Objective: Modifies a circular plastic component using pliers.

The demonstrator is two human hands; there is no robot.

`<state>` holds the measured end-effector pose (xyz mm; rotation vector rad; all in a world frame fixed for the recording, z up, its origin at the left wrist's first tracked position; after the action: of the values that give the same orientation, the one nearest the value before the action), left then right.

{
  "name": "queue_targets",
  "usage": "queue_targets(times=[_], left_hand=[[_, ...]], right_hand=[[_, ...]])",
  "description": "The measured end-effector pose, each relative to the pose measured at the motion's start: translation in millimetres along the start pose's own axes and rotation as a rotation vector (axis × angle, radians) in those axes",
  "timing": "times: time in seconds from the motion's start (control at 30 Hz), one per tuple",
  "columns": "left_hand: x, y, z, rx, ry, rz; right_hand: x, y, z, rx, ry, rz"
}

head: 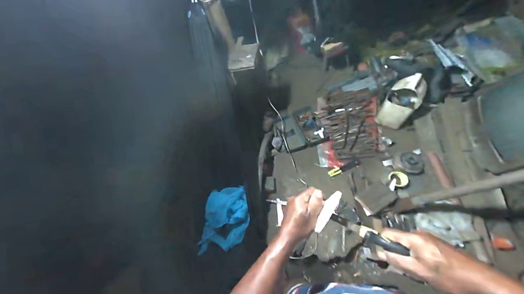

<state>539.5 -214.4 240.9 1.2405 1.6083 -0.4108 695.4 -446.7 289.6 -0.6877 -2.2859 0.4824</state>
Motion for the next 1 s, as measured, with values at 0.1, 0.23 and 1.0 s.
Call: queue_targets(times=[0.1,0.23,1.0], left_hand=[[-1.0,0.8,-6.8,-0.018,-0.065,0.191],[-5.6,1.0,-14.3,-0.064,-0.136,0.327],[-8.7,-11.1,-19.8,-0.101,-0.030,-0.091]], right_hand=[[-6.4,3.1,-5.8,0.125,0.254,0.014],[-8.1,2.7,-7.2,0.269,0.574,-0.036],[14.7,17.9,-3.9,0.011,0.042,-0.083]])
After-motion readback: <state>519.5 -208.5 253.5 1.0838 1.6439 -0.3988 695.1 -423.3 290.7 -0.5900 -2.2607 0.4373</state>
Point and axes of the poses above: each hand's wrist, its own y-axis towards the middle knuckle, its own z-axis out of the palm, x = y × z, the point moved 1 cm from there along y, towards the middle knuckle, and after that the axes turned 10 degrees about z, right-handed, at the moved point
